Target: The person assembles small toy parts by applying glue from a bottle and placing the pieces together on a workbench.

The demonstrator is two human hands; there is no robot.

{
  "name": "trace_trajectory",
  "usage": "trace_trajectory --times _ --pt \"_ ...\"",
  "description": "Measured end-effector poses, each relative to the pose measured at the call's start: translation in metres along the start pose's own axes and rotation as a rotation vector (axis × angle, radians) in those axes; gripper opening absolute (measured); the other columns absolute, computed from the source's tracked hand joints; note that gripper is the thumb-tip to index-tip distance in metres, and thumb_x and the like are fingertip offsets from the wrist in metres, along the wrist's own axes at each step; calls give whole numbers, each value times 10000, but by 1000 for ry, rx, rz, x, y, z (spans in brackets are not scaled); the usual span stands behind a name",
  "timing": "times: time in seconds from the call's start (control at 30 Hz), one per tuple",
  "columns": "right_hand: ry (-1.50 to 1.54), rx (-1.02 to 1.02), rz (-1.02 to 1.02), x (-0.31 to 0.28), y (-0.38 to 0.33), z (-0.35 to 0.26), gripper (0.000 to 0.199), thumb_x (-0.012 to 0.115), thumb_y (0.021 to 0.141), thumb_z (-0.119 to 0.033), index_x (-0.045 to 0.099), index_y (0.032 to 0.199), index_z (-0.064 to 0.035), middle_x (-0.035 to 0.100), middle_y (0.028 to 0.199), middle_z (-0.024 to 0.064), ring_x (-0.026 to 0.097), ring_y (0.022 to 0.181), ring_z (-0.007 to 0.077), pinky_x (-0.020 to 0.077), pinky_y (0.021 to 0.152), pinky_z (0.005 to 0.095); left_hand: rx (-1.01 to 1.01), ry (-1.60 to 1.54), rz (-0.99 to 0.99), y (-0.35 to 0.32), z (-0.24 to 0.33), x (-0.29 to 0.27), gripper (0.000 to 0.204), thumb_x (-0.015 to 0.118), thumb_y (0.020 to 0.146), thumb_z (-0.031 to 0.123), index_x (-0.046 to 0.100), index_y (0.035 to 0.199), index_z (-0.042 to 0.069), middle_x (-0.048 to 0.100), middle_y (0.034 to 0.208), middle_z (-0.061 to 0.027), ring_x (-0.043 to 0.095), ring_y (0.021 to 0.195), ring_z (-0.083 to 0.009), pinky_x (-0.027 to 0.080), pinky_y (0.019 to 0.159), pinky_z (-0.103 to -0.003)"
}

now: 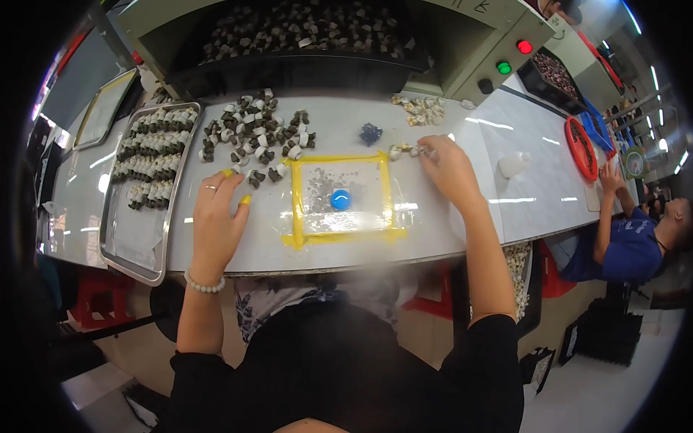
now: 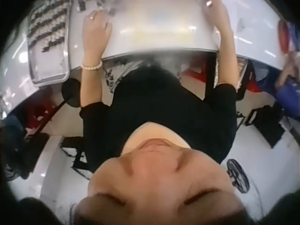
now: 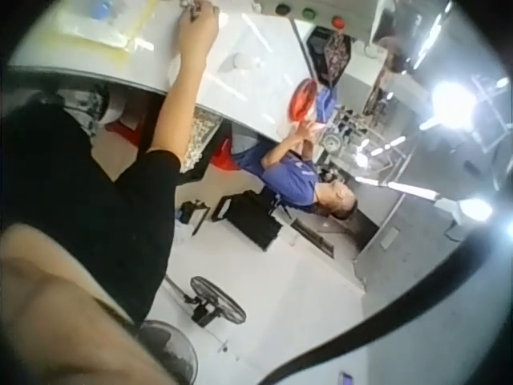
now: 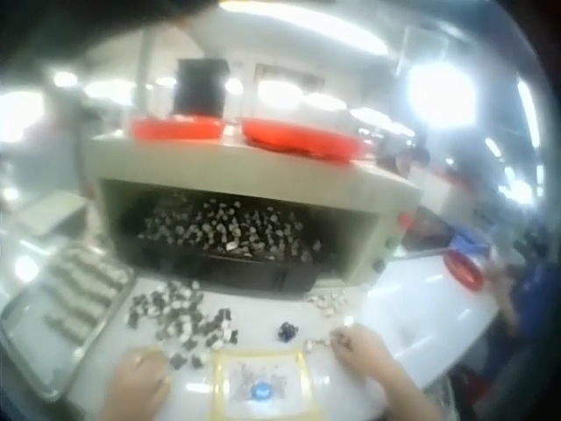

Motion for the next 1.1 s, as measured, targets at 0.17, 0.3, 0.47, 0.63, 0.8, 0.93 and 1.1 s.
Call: trace_trajectory --times 0.17,0.3,0.47,0.63,0.8,0.93,1.1 --pt "74 76 49 -2 -23 -12 232 624 773 -60 620 1003 -30 625 904 104 595 747 229 479 706 329 -36 13 -166 13 -1 26 291 595 723 -38 579 1012 -16 548 1019 -176 522 956 -337 444 825 -399" --pt "229 39 66 -1 -42 -25 271 633 748 -17 638 1019 -33 607 822 39 552 711 116 444 664 232 -49 -34 -263 6 5 31 284 555 714 -67 579 991 -5 549 1008 -168 522 976 -343 440 834 -391" --pt "341 -65 -157 21 -56 -51 242 626 765 -7 653 1005 -12 599 870 36 560 721 106 464 659 237 106 -198 -277 -8 23 24 338 565 702 -70 570 1034 -6 535 1012 -167 503 972 -326 438 829 -412" --pt "151 -211 -117 22 -59 -73 254 638 788 -26 658 1041 -16 591 917 80 598 753 179 488 682 277 10 -163 -87 -10 30 17 366 587 707 -27 569 1073 -29 543 1015 -176 506 974 -337 437 827 -410" --pt "130 -219 -100 25 -56 -76 252 654 784 -43 659 1034 -13 592 923 89 608 769 200 493 696 284 -125 -45 -218 -9 17 37 289 611 732 27 582 1012 -35 560 959 -146 543 935 -307 440 810 -375" --pt "287 -161 -113 30 -52 -83 238 655 781 -47 661 1016 -10 594 916 94 604 754 207 494 687 286 -15 -43 -208 -8 26 35 287 617 714 9 571 991 -55 538 932 -171 541 905 -315 464 754 -373" --pt "235 -256 -157 36 -40 -115 220 652 781 -55 668 996 -14 598 892 89 607 754 210 493 669 289 -285 -889 -194 -20 25 41 313 593 735 -90 581 1047 -64 536 919 -79 580 857 -148 515 708 -249"
Point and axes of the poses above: each hand's wrist, its own y-axis towards the middle knuckle, its own x-axis out of the palm, z = x × y, the point moved 7 cm from there along y, towards the middle knuckle
